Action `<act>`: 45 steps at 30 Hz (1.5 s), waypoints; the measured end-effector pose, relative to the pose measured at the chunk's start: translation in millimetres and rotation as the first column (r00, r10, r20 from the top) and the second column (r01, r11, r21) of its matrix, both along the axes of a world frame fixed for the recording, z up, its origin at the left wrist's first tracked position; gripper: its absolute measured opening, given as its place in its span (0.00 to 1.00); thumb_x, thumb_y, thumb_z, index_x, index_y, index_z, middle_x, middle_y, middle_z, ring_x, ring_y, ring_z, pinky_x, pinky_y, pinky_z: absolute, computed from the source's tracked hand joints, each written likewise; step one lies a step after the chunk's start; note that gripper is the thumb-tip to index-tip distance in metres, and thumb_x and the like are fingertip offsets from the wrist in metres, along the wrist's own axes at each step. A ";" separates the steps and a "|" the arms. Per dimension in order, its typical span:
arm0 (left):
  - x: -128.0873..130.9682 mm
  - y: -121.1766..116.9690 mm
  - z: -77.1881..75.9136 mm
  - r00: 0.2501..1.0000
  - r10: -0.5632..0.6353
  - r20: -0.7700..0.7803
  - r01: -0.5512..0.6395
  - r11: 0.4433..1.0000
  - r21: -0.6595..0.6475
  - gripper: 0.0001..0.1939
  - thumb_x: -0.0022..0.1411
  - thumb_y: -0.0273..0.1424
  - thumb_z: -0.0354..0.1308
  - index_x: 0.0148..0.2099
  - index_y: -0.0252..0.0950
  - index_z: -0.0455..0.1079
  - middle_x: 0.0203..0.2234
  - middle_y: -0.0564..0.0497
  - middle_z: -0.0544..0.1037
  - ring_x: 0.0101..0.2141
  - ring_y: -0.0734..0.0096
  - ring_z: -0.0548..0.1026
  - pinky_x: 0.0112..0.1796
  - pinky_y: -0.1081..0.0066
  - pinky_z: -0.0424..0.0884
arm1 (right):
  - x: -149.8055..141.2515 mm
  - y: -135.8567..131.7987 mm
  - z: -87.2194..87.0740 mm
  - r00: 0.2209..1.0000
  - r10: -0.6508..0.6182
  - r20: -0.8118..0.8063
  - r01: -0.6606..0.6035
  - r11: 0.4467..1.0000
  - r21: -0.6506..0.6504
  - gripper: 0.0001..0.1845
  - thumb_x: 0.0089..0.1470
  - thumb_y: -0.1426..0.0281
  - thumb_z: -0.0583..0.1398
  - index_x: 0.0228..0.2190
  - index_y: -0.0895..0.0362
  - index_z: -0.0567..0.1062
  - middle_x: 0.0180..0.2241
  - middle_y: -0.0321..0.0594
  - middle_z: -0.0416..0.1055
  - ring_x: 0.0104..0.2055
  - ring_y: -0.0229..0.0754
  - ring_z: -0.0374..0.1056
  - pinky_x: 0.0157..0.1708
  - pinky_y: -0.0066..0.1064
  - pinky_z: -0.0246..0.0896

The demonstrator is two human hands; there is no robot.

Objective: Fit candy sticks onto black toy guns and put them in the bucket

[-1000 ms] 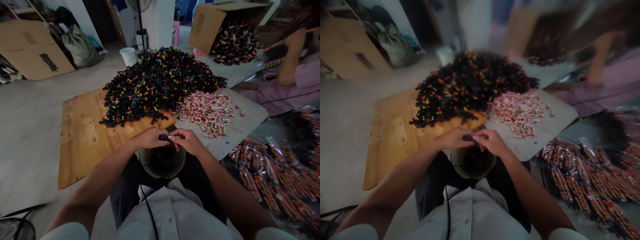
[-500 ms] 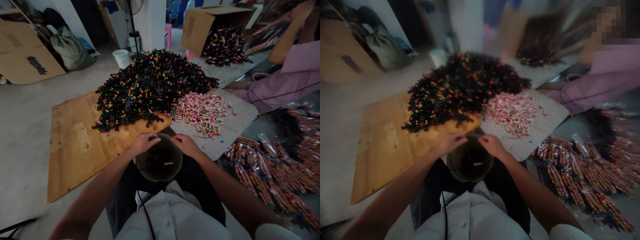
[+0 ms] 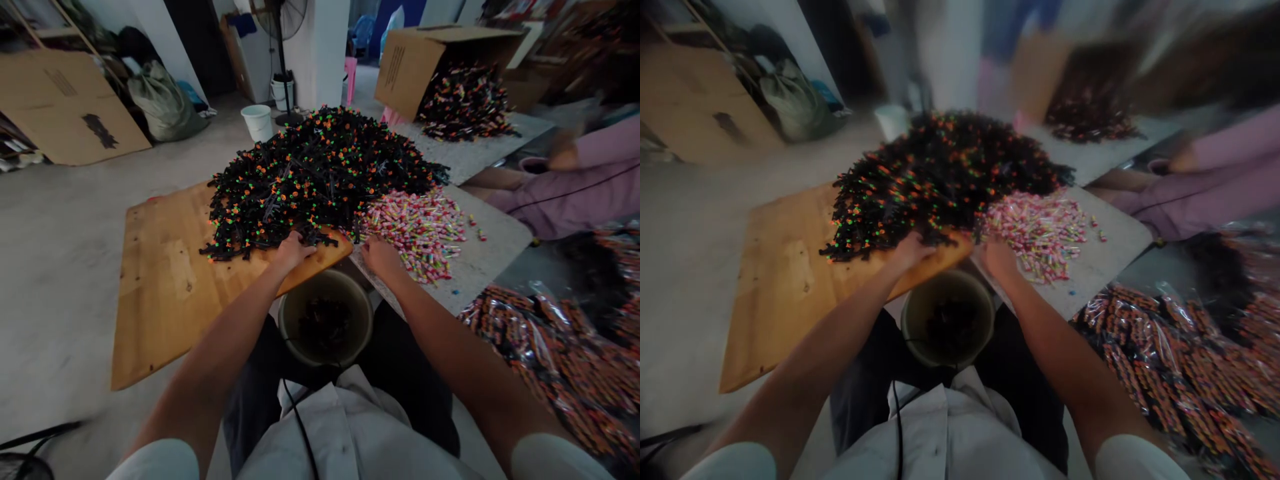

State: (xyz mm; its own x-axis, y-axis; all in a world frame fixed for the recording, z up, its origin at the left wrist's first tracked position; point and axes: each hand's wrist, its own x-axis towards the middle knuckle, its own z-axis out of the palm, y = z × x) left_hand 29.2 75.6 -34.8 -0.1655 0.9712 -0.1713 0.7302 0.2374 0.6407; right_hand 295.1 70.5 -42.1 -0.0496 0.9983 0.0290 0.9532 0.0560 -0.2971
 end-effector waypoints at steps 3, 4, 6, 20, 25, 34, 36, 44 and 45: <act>-5.7 -4.8 2.3 0.986 -0.054 0.160 0.050 0.998 0.029 0.11 0.57 0.31 0.73 0.37 0.36 0.73 0.31 0.49 0.78 0.32 0.67 0.74 0.34 0.70 0.64 | -2.5 -15.9 -0.9 0.971 -0.053 -0.235 0.056 0.998 0.007 0.17 0.70 0.64 0.54 0.51 0.60 0.75 0.42 0.55 0.81 0.46 0.55 0.78 0.47 0.40 0.67; -6.8 -8.5 3.2 0.965 -0.058 0.255 0.052 0.998 0.030 0.10 0.58 0.31 0.71 0.36 0.36 0.72 0.29 0.51 0.77 0.30 0.70 0.72 0.31 0.72 0.63 | -5.9 -23.3 -1.5 0.932 -0.033 -0.362 0.035 0.999 0.000 0.16 0.70 0.63 0.54 0.49 0.59 0.74 0.38 0.51 0.81 0.44 0.53 0.78 0.45 0.39 0.68; -6.2 -18.4 4.7 0.869 -0.030 0.493 0.038 0.999 -0.006 0.10 0.63 0.34 0.68 0.38 0.37 0.69 0.26 0.55 0.72 0.23 0.76 0.66 0.25 0.74 0.57 | -17.1 -40.6 -2.2 0.789 0.029 -0.613 -0.054 0.998 -0.022 0.15 0.69 0.59 0.54 0.47 0.56 0.73 0.34 0.44 0.81 0.37 0.47 0.77 0.40 0.36 0.69; 34.0 -71.1 15.8 0.459 -0.134 0.878 0.035 0.990 0.133 0.29 0.58 0.56 0.68 0.41 0.39 0.61 0.20 0.62 0.69 0.15 0.83 0.64 0.16 0.79 0.52 | -70.8 -94.0 19.6 0.174 -0.018 -0.985 -0.203 0.978 -0.053 0.22 0.60 0.49 0.66 0.46 0.53 0.75 0.32 0.34 0.77 0.20 0.32 0.63 0.17 0.26 0.57; 35.8 -74.3 18.3 0.516 -0.199 0.833 0.037 0.977 0.210 0.29 0.60 0.58 0.66 0.41 0.39 0.61 0.21 0.61 0.71 0.16 0.81 0.67 0.16 0.78 0.57 | -68.8 -95.2 22.5 0.122 -0.034 -0.992 -0.193 0.980 -0.057 0.22 0.58 0.50 0.67 0.43 0.54 0.76 0.29 0.33 0.76 0.18 0.31 0.60 0.15 0.25 0.52; 36.5 -77.1 19.2 0.595 -0.300 0.746 0.082 0.946 0.315 0.30 0.61 0.59 0.65 0.41 0.39 0.61 0.20 0.61 0.71 0.17 0.79 0.69 0.18 0.77 0.62 | -63.7 -97.5 21.3 0.115 -0.048 -0.992 -0.215 0.974 -0.073 0.19 0.59 0.53 0.67 0.42 0.54 0.79 0.28 0.34 0.76 0.17 0.31 0.59 0.14 0.25 0.50; 40.2 -79.8 18.4 0.614 -0.288 0.735 0.042 0.942 0.334 0.30 0.62 0.60 0.64 0.41 0.38 0.61 0.20 0.61 0.71 0.17 0.79 0.69 0.19 0.77 0.63 | -63.1 -97.6 19.3 0.161 -0.045 -0.986 -0.197 0.977 -0.076 0.19 0.60 0.52 0.66 0.42 0.54 0.80 0.29 0.35 0.77 0.17 0.31 0.60 0.14 0.25 0.51; 55.1 -95.1 1.3 0.710 -0.161 0.686 -0.050 0.960 0.277 0.26 0.65 0.57 0.62 0.38 0.37 0.66 0.18 0.58 0.71 0.19 0.76 0.70 0.21 0.76 0.62 | -53.6 -102.4 7.7 0.338 -0.037 -0.940 -0.268 0.954 -0.134 0.20 0.64 0.52 0.61 0.35 0.55 0.81 0.29 0.37 0.76 0.18 0.33 0.61 0.14 0.26 0.53; 54.5 -97.1 -3.0 0.704 -0.149 0.694 -0.048 0.966 0.256 0.27 0.65 0.58 0.62 0.38 0.37 0.67 0.18 0.57 0.71 0.19 0.76 0.69 0.21 0.76 0.62 | -51.1 -104.0 6.5 0.355 -0.039 -0.934 -0.283 0.948 -0.147 0.19 0.64 0.53 0.61 0.35 0.56 0.81 0.28 0.37 0.76 0.18 0.33 0.61 0.14 0.26 0.54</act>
